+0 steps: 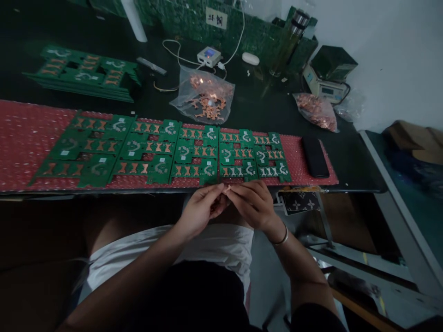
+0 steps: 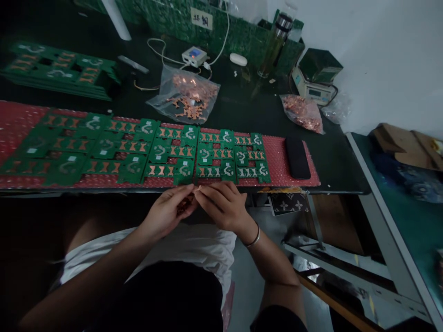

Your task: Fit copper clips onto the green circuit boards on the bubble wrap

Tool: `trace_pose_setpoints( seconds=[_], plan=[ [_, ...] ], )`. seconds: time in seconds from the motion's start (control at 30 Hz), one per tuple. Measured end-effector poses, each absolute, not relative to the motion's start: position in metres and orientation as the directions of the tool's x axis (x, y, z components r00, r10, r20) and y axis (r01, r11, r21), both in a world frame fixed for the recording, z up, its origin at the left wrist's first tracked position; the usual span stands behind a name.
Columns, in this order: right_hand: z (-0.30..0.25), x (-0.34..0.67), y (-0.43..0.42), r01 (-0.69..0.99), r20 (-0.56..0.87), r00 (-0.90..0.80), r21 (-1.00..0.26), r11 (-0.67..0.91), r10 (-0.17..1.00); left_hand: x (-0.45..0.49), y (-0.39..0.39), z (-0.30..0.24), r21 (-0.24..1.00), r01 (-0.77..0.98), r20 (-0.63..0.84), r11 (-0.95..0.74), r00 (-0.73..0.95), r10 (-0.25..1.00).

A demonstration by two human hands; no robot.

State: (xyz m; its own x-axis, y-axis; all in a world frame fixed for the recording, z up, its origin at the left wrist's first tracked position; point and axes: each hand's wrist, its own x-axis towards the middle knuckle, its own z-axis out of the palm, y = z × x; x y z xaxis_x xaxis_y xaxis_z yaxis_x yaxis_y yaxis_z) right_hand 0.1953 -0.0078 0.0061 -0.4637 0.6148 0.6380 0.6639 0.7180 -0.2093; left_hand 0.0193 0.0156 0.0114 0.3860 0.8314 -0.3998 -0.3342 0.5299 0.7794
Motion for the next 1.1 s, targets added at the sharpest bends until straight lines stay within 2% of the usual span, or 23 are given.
trace_pose_setpoints(
  seconds=[0.17, 0.47, 0.63, 0.7, 0.87, 1.1],
  plan=[
    [0.007, 0.199, -0.010, 0.654, 0.625, -0.430, -0.282, 0.702, 0.651, 0.022, 0.015, 0.005, 0.875, -0.289, -0.263, 0.388, 0.390, 0.883],
    [0.016, 0.199, -0.009, 0.652, 0.557, -0.341, -0.440, 0.617, 0.758, 0.021, 0.012, 0.006, 0.927, -0.182, -0.242, 0.329, 0.383, 0.891],
    [0.019, 0.203, -0.014, 0.585, 0.487, -0.415, -0.504, 0.636, 0.768, 0.019, 0.014, 0.012, 0.941, -0.141, -0.234, 0.306, 0.380, 0.895],
    [0.015, 0.203, -0.017, 0.579, 0.517, -0.393, -0.504, 0.641, 0.760, 0.019, 0.014, 0.011, 0.908, -0.188, -0.284, 0.374, 0.378, 0.881],
    [0.007, 0.200, -0.022, 0.642, 0.561, -0.350, -0.439, 0.629, 0.750, 0.019, 0.015, 0.005, 0.725, -0.331, -0.436, 0.604, 0.459, 0.774],
    [0.005, 0.201, -0.026, 0.634, 0.574, -0.370, -0.419, 0.650, 0.730, 0.018, 0.012, 0.008, 0.630, -0.355, -0.490, 0.690, 0.508, 0.708]
  ],
)
